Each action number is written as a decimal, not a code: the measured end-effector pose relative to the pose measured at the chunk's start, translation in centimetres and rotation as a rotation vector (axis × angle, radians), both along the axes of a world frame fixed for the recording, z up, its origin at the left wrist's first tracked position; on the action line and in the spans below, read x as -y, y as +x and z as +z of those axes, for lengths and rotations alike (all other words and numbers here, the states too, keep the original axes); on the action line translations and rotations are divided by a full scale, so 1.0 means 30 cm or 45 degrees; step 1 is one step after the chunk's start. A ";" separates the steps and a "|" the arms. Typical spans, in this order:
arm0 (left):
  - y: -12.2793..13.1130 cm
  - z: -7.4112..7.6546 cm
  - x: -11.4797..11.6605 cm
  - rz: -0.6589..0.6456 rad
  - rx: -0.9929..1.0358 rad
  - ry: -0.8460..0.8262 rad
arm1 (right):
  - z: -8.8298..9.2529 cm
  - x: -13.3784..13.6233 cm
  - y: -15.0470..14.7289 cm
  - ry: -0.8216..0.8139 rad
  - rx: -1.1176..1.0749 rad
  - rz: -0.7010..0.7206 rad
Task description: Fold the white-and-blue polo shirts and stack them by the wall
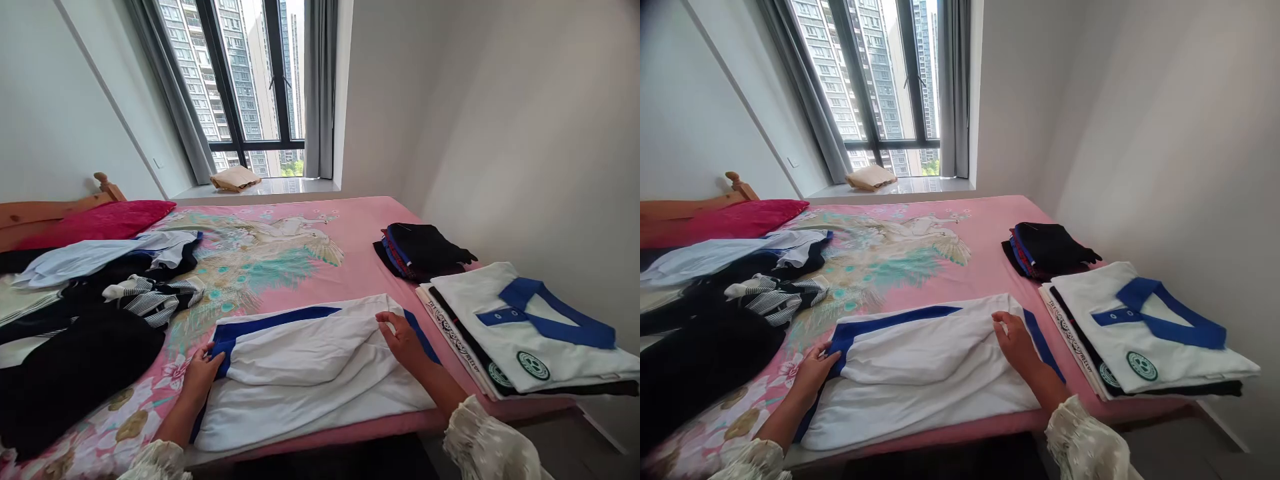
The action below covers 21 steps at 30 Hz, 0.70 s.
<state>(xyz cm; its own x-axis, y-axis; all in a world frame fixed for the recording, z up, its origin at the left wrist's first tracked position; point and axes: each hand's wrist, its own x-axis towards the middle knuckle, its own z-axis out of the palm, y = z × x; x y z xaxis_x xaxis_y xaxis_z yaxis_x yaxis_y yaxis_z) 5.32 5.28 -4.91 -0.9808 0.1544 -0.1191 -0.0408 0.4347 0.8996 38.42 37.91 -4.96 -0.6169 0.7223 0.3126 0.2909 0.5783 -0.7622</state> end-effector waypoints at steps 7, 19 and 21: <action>-0.048 -0.004 -0.008 -0.122 0.067 0.149 | 0.021 0.091 -0.120 0.311 0.047 0.199; -0.085 -0.054 0.028 -0.217 0.072 0.056 | 0.008 0.382 -0.192 0.484 0.200 0.480; -0.086 -0.050 0.027 -0.224 0.032 -0.017 | 0.002 0.429 -0.185 0.473 0.210 0.513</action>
<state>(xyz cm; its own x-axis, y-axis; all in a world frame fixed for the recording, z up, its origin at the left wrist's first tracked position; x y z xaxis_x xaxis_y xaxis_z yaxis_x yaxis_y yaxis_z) 2.73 4.48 -6.40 -0.9355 0.3216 -0.1466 0.0145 0.4494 0.8932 32.87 25.04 -4.91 -0.8828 0.2800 0.3771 0.0897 0.8886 -0.4498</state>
